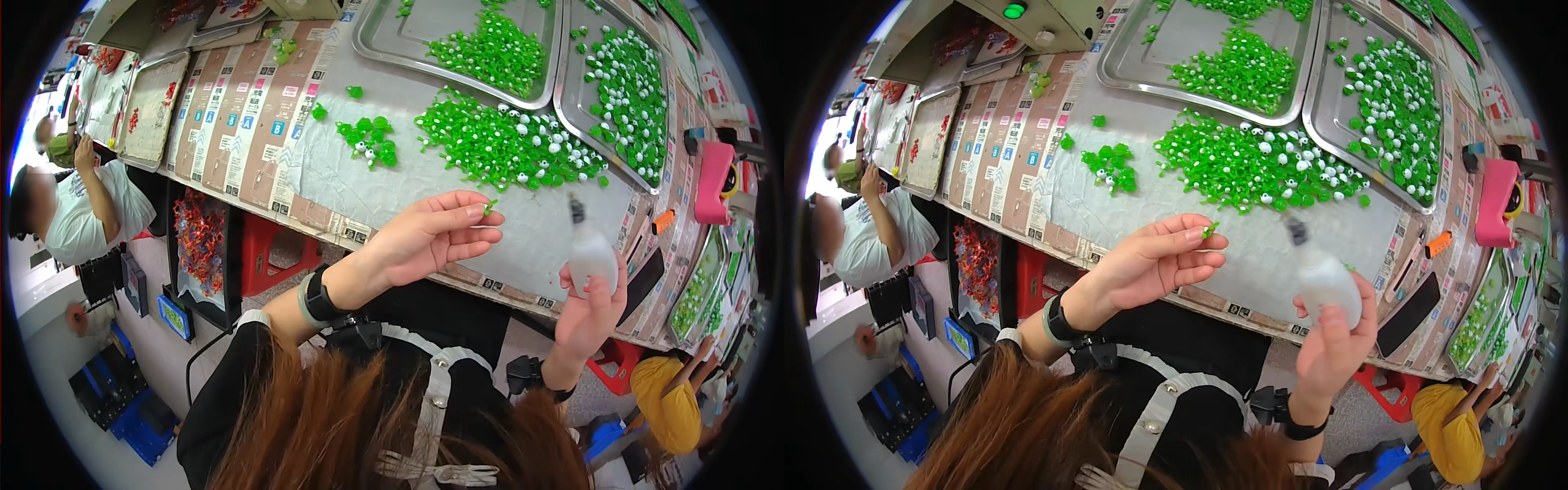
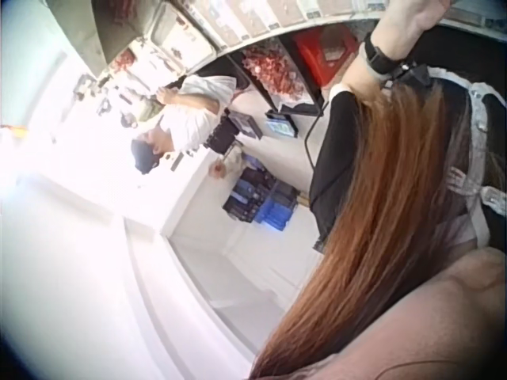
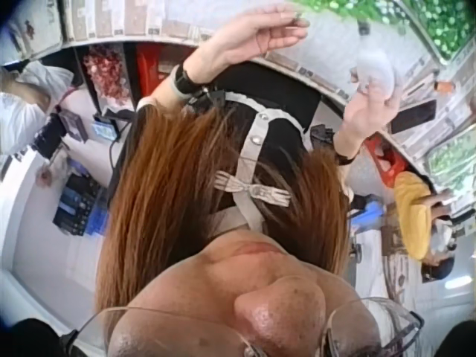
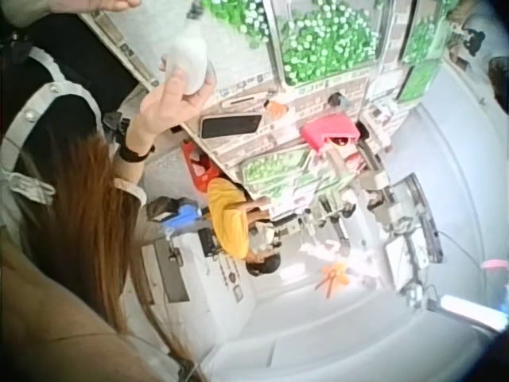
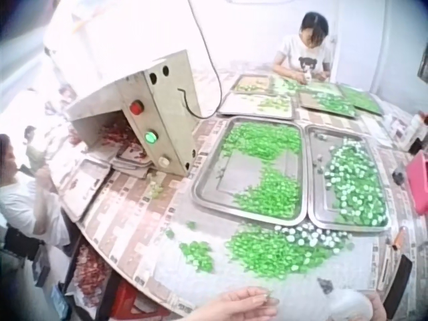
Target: The person assembles small green plastic toys by applying glue from a bottle to the body and attaching white eyes. The person handles the components one at a time, repeating the process for multiple units on a table covered with parts.
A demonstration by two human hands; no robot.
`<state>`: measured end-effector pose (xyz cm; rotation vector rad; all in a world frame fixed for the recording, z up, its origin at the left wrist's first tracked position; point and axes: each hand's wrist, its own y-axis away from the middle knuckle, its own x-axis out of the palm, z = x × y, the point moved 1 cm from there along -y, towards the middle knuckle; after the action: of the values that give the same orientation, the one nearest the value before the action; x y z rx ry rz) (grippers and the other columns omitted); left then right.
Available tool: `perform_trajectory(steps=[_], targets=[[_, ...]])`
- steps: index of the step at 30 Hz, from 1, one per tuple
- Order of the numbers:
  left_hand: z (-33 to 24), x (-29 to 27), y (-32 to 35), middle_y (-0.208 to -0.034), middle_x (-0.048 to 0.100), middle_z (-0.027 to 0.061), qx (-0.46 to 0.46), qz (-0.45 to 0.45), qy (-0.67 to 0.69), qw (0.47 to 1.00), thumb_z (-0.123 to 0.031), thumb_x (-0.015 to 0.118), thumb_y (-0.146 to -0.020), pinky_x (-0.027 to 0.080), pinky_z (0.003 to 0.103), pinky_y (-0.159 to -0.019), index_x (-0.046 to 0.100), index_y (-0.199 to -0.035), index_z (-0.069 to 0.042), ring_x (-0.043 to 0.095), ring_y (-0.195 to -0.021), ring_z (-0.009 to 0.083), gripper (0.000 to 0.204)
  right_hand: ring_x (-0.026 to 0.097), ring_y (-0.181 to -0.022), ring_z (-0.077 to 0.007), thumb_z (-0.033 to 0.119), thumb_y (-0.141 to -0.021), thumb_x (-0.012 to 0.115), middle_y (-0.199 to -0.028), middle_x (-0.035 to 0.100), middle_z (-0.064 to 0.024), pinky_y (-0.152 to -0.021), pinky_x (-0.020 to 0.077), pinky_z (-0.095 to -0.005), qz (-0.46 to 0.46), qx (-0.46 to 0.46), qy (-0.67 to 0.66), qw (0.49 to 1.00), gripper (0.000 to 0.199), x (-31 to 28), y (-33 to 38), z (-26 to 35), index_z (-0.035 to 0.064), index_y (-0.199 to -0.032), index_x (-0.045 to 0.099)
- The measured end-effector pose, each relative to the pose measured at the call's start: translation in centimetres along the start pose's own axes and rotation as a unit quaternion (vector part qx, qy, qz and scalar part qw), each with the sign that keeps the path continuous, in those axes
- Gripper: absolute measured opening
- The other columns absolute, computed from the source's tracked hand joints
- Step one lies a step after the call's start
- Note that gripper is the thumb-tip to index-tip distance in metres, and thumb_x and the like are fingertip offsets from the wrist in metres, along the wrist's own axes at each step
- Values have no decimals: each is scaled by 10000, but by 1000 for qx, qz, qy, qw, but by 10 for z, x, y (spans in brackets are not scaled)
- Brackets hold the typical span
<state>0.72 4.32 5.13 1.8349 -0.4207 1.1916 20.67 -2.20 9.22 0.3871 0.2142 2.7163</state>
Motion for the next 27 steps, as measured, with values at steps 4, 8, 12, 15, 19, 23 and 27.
perform_trajectory(steps=[4,8,12,15,19,23,27], targets=[[6,-3,0,-886,543,91,-23,0,36,999,-51,469,-790,474,247,-708,486,-932,-51,551,-799,165,143,466,-756,-169,119,-634,584,-871,465,-99,-653,389,-265,-36,-60,-20,997,368,28,4,7,-20,-929,415],[5,-2,1,-880,544,89,-27,-6,24,999,-48,477,-785,478,240,-696,490,-916,-45,551,-793,157,132,443,-715,-154,162,-613,637,-826,445,-75,-657,373,-253,-50,-133,33,989,389,34,5,5,0,-893,422],[5,-1,4,-878,545,92,-17,-9,5,1000,-51,474,-787,479,242,-694,489,-915,-40,553,-789,157,128,433,-723,-151,248,-594,698,-799,436,-68,-652,359,-246,-26,-251,159,954,460,30,11,7,12,-879,424],[4,1,6,-874,546,94,-19,-10,-3,1000,-55,473,-789,478,242,-693,488,-920,-37,555,-784,157,133,426,-718,-146,276,-587,711,-779,434,-66,-643,351,-241,-23,-259,204,944,480,32,13,7,16,-872,424],[4,2,6,-869,547,95,-20,-12,-9,1000,-61,471,-792,478,244,-690,488,-928,-34,557,-780,156,140,418,-701,-142,242,-591,710,-773,434,-64,-632,348,-238,-9,-254,212,944,457,33,13,6,19,-872,425],[4,1,6,-864,549,95,-25,-6,-11,1000,-65,470,-793,478,245,-688,490,-929,-33,557,-779,158,141,415,-699,-141,234,-594,708,-775,435,-66,-630,347,-238,-4,-256,222,941,449,33,11,6,18,-868,426],[3,1,6,-865,548,93,-29,-5,-12,999,-61,474,-790,479,246,-684,490,-923,-31,558,-777,160,136,419,-693,-142,237,-601,698,-778,434,-68,-628,346,-238,-7,-247,229,941,436,32,9,4,12,-858,427]])
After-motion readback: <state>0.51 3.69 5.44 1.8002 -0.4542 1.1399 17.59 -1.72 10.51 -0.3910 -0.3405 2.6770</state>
